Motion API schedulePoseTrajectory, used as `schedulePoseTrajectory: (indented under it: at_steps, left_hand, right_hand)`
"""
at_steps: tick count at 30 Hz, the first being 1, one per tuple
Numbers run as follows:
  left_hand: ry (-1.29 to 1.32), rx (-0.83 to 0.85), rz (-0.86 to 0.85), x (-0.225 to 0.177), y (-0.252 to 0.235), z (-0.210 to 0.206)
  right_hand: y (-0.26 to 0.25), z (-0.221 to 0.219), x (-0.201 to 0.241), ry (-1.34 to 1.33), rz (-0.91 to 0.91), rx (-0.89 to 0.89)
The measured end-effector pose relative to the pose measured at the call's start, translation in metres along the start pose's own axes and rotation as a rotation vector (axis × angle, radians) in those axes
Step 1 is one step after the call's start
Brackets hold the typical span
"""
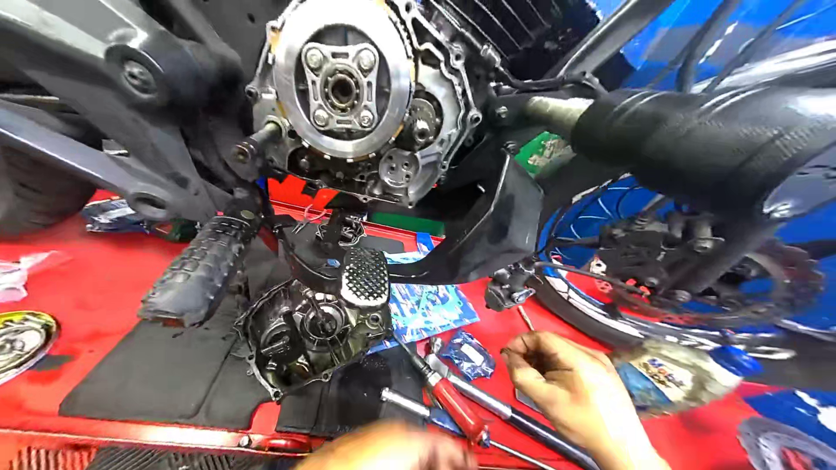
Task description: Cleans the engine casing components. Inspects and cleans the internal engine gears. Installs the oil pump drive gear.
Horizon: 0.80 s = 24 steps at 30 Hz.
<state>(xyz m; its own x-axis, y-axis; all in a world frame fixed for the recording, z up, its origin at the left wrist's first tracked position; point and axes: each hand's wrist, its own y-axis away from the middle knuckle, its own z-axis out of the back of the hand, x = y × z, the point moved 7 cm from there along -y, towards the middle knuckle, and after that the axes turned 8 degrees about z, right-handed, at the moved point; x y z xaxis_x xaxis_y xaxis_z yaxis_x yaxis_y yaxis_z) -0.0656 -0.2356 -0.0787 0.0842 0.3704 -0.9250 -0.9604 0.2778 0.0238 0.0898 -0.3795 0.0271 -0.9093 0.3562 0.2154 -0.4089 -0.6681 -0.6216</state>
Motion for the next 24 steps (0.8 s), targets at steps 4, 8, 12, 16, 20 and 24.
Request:
schedulePoseTrajectory:
  at_steps: [4,8,12,16,20,24]
  left_hand:
    - [0.363,-0.623,-0.278,-0.054,0.005,0.094]
    - [0.618,-0.867,-0.44,-0.053,-0.006,0.132]
    - [0.863,-0.902,-0.449,-0.041,-0.023,0.144]
    - [0.935,-0.897,-0.513,-0.04,-0.023,0.155]
    - [0.9,-0.866,-0.518,-0.047,-0.018,0.167]
    - [0.899,-0.731,-0.545,-0.043,-0.02,0.172]
  right_hand:
    - [-0.066,-0.001,0.098,-0.202,0.339,-0.041]
    - [-0.121,-0.007,0.123,-0.16,0.418,-0.029]
    - [-0.143,-0.016,0.126,-0.038,0.463,0.009]
    - [-0.15,-0.021,0.136,0.106,0.577,0.142]
    - [-0.164,-0.018,0.139,0.106,0.566,0.196]
    - [-0.181,-0.016,0.137,0.069,0.491,0.291]
